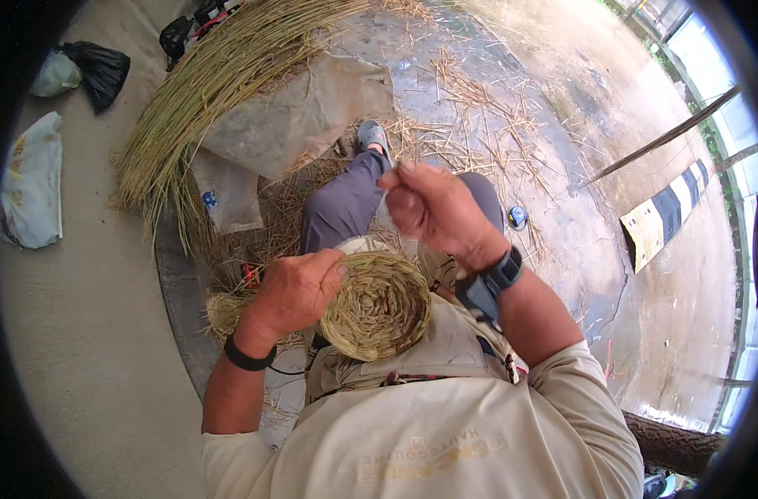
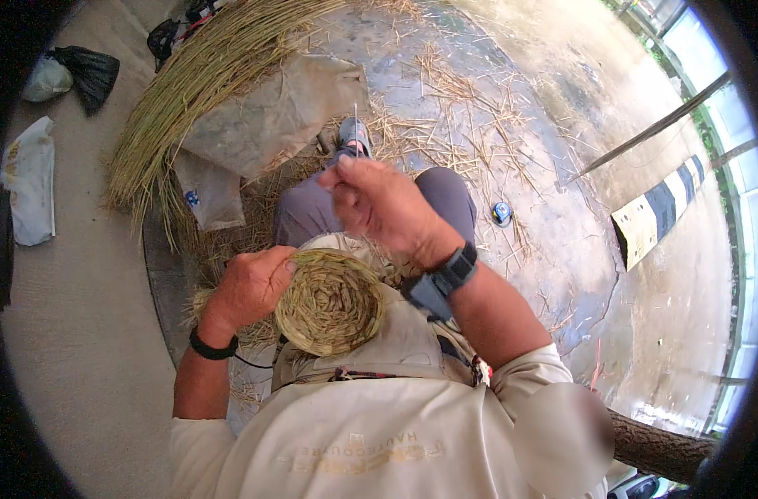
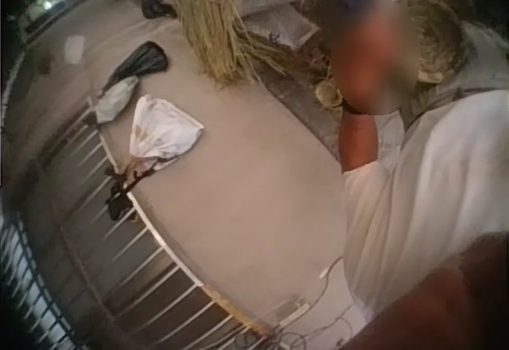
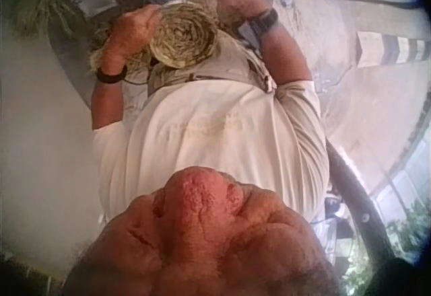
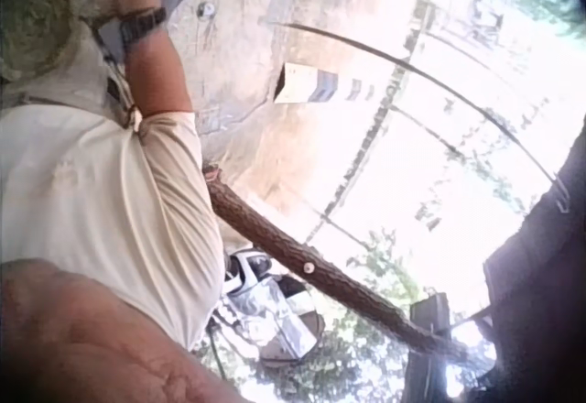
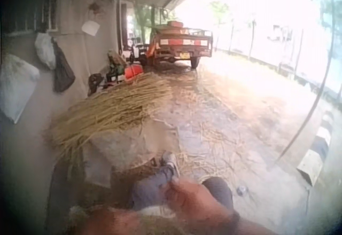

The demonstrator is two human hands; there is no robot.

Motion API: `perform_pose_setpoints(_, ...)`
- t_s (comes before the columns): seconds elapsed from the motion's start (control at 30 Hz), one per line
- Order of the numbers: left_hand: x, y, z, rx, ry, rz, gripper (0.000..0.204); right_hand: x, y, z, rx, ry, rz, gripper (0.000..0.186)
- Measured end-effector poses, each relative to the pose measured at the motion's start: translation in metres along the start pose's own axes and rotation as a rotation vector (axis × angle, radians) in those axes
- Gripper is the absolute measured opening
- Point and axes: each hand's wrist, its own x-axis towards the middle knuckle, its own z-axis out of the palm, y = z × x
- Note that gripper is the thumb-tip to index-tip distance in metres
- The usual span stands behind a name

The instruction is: The recorder is weaving a small basket out of straw or dried grass, using a needle to secure the coils.

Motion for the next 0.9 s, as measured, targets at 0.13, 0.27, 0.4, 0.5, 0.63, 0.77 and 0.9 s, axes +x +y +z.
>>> perform_pose_setpoints(0.13, -0.006, 0.005, 0.002, 0.123, 0.003, 0.005, 0.022, 0.001, 0.004, -0.011, -1.241, 0.154, -0.091, 0.038)
perform_pose_setpoints(0.27, -0.015, 0.006, 0.000, 0.141, -0.030, -0.036, 0.027, -0.023, 0.012, 0.022, -1.602, -0.168, -0.127, 0.033)
perform_pose_setpoints(0.4, -0.030, -0.002, 0.000, 0.157, -0.110, -0.118, 0.031, -0.026, 0.014, 0.012, -1.648, -0.156, -0.174, 0.029)
perform_pose_setpoints(0.5, -0.038, -0.007, 0.015, 0.052, -0.046, -0.121, 0.028, -0.031, 0.014, 0.012, -1.621, -0.136, -0.118, 0.028)
perform_pose_setpoints(0.63, -0.035, -0.005, 0.026, 0.007, 0.023, -0.098, 0.025, -0.039, 0.021, 0.002, -1.393, -0.043, -0.061, 0.028)
perform_pose_setpoints(0.77, -0.028, -0.006, 0.024, 0.028, 0.033, -0.098, 0.023, -0.034, -0.001, -0.005, -0.884, 0.334, 0.086, 0.025)
perform_pose_setpoints(0.9, -0.019, 0.001, 0.018, 0.055, 0.034, -0.039, 0.028, 0.023, -0.003, 0.033, -0.452, 0.110, -0.315, 0.015)
